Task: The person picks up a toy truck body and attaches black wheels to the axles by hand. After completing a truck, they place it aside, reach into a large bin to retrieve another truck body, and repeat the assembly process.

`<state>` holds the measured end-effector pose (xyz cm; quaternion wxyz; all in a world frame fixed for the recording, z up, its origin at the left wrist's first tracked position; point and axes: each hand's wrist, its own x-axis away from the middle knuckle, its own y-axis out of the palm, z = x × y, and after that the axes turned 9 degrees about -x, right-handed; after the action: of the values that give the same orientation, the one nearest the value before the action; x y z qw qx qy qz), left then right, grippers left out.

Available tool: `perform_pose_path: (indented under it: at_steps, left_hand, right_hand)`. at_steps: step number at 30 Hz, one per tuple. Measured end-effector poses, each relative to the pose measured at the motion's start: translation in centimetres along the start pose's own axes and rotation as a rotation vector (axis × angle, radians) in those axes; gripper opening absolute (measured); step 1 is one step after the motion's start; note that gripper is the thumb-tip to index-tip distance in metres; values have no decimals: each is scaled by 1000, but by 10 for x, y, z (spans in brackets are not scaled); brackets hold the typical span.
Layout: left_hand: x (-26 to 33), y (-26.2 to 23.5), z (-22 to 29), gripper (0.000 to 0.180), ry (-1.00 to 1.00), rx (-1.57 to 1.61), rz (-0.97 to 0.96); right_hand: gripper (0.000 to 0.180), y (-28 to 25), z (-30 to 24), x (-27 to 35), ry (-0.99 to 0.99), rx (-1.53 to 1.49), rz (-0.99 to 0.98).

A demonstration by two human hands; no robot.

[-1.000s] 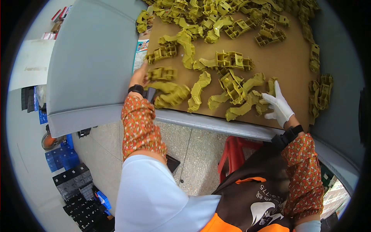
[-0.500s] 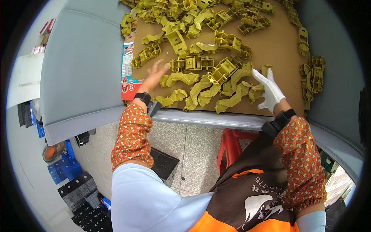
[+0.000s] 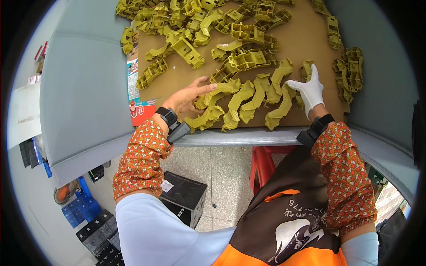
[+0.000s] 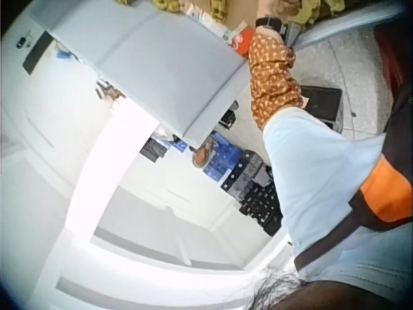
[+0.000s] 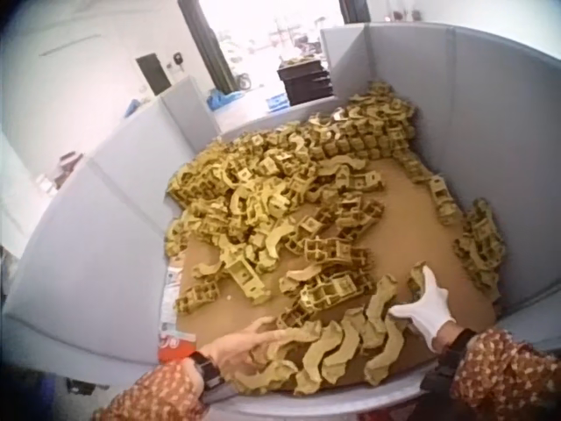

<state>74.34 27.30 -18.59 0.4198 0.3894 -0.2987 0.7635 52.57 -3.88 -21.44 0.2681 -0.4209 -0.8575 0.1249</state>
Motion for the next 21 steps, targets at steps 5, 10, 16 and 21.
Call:
perform_pose_path:
  at_steps: [5,10,16,21]
  left_hand:
    - [-23,-9,-21,96,-74,24,-346]
    - [-46,26,-22,101,19,174,-633]
    - [-35,10,2,101,190,366,-429]
    - [-40,30,17,102,254,520,-303]
  right_hand:
    - [109,-8,-1,-6,-38,-222,58]
    - [102,14,-16,21,327,-441,-313]
    - [100,-2,-36,27,379,-745,-372]
    - [124,34,-35,14,149,-271,-264]
